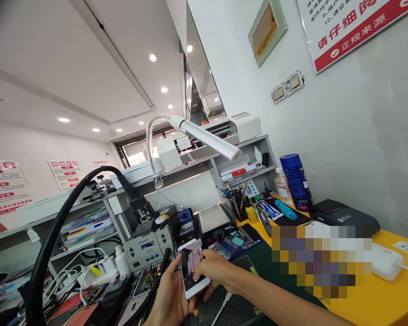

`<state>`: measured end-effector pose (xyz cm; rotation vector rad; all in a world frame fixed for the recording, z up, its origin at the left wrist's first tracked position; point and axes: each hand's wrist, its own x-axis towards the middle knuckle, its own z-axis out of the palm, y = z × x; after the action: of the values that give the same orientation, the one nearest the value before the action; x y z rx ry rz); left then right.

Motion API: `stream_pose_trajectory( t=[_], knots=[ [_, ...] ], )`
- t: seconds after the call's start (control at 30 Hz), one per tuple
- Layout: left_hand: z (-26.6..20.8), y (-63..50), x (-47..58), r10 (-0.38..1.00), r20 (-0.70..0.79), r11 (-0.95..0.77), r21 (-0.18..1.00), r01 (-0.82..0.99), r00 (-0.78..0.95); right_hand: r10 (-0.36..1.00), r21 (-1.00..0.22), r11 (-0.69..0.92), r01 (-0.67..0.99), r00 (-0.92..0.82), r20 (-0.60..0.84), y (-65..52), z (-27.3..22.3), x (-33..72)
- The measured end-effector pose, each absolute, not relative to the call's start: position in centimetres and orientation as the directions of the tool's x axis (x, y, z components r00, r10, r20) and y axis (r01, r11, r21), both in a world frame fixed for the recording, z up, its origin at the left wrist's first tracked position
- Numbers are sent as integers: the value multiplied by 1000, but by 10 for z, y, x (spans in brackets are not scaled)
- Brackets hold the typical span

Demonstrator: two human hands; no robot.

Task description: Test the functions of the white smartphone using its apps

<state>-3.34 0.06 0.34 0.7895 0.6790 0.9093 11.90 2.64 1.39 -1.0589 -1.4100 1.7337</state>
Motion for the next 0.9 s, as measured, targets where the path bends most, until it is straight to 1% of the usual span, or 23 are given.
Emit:
stream_pose_trajectory(
  t=[0.1, 0.4, 0.6, 0.73, 0.9],
  knots=[
    [2, 2, -34, 866, -172, 391, 818, -421, 469, 868, -981, -193, 5, -465, -174, 27, 13, 119],
    [5, 0, -32, 882, -196, 384, 825, -415, 428, 857, -975, -215, -55, -489, -162, 29, 14, 116],
    [4, 1, -32, 879, -200, 393, 818, -421, 432, 859, -976, -219, -22, -479, -182, 34, 9, 114],
    [6, -1, -31, 894, -208, 375, 833, -408, 397, 855, -972, -227, -55, -489, -172, 34, 9, 115],
    [6, -2, -32, 902, -190, 347, 853, -390, 387, 856, -967, -249, -47, -478, -197, 32, 13, 117]
  ],
)
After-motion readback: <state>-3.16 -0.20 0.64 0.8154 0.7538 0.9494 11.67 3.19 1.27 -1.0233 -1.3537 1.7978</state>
